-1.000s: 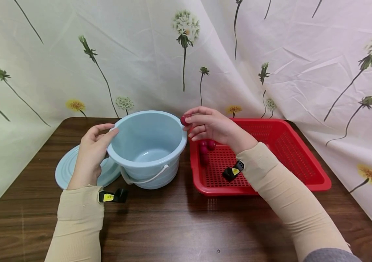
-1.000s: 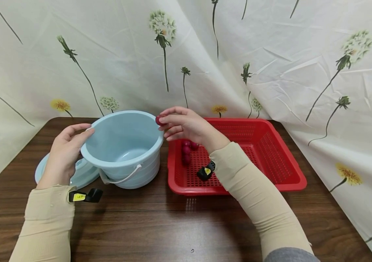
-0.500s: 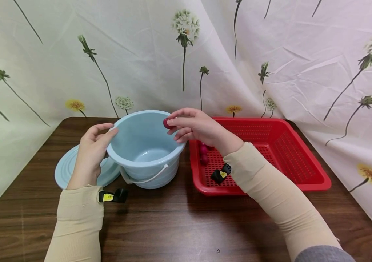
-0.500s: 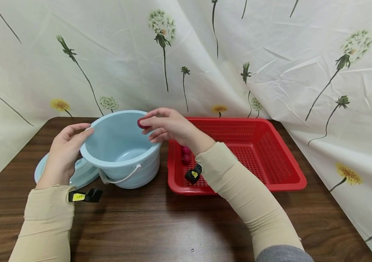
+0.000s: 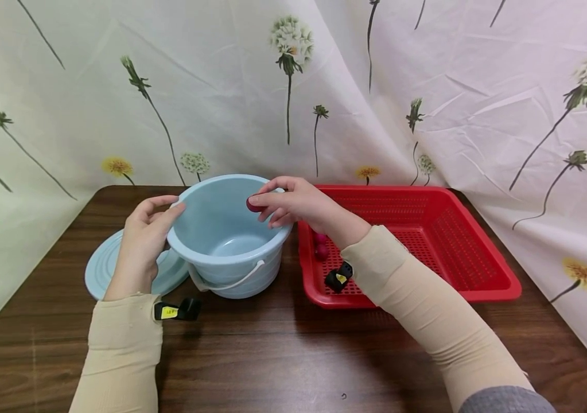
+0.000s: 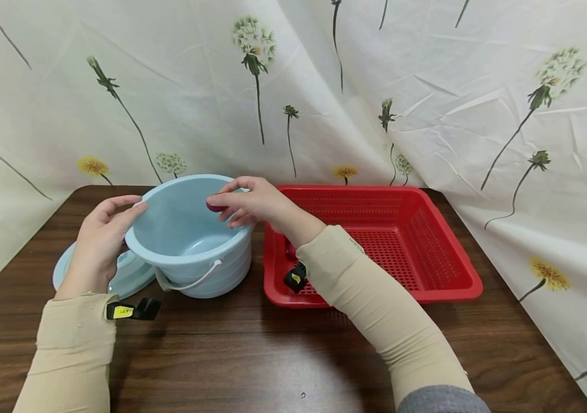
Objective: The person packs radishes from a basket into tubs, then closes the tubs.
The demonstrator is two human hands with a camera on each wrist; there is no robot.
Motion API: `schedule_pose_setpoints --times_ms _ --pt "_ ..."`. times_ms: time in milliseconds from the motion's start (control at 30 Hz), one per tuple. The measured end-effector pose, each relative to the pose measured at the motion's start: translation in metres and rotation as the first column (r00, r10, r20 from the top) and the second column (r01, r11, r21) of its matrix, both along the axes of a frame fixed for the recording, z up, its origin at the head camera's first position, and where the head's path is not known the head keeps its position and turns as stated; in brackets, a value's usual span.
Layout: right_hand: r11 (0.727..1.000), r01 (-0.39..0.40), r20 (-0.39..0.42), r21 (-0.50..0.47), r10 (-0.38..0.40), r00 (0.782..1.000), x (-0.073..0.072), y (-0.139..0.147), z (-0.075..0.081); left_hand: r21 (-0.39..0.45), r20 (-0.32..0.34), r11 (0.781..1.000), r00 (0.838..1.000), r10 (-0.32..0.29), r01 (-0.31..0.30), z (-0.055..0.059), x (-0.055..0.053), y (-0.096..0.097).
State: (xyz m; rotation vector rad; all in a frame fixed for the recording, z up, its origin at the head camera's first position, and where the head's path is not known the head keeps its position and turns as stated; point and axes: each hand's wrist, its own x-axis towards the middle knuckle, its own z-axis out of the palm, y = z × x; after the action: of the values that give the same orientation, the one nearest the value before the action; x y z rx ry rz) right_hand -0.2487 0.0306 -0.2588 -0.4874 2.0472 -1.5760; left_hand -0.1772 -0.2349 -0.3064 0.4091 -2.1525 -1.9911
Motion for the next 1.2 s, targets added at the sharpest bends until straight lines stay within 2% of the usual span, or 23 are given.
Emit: schedule_pose_setpoints --times_ms 500,800,1000,1200 --pt "1.000 0.005 -0.005 0.000 -0.005 1.000 0.002 -0.003 -0.003 0.011 -0.008 1.000 1.000 0.003 -0.002 -0.002 0.003 -0.002" --pt "0.999 -0.006 0.009 -0.035 0.006 1.000 0.002 0.003 -0.002 0.028 -0.008 1.000 1.000 0.001 -0.001 -0.002 0.000 0.000" --pt "0.994 -0.057 0.009 -0.097 0.058 0.998 0.004 0.012 0.002 0.009 0.002 1.000 1.000 0.002 -0.002 -0.001 0.000 0.000" --pt "0.989 -0.038 0.017 -0.143 0.040 0.999 0.005 0.021 0.006 0.004 0.003 1.000 1.000 -0.001 0.001 0.000 -0.001 0.000"
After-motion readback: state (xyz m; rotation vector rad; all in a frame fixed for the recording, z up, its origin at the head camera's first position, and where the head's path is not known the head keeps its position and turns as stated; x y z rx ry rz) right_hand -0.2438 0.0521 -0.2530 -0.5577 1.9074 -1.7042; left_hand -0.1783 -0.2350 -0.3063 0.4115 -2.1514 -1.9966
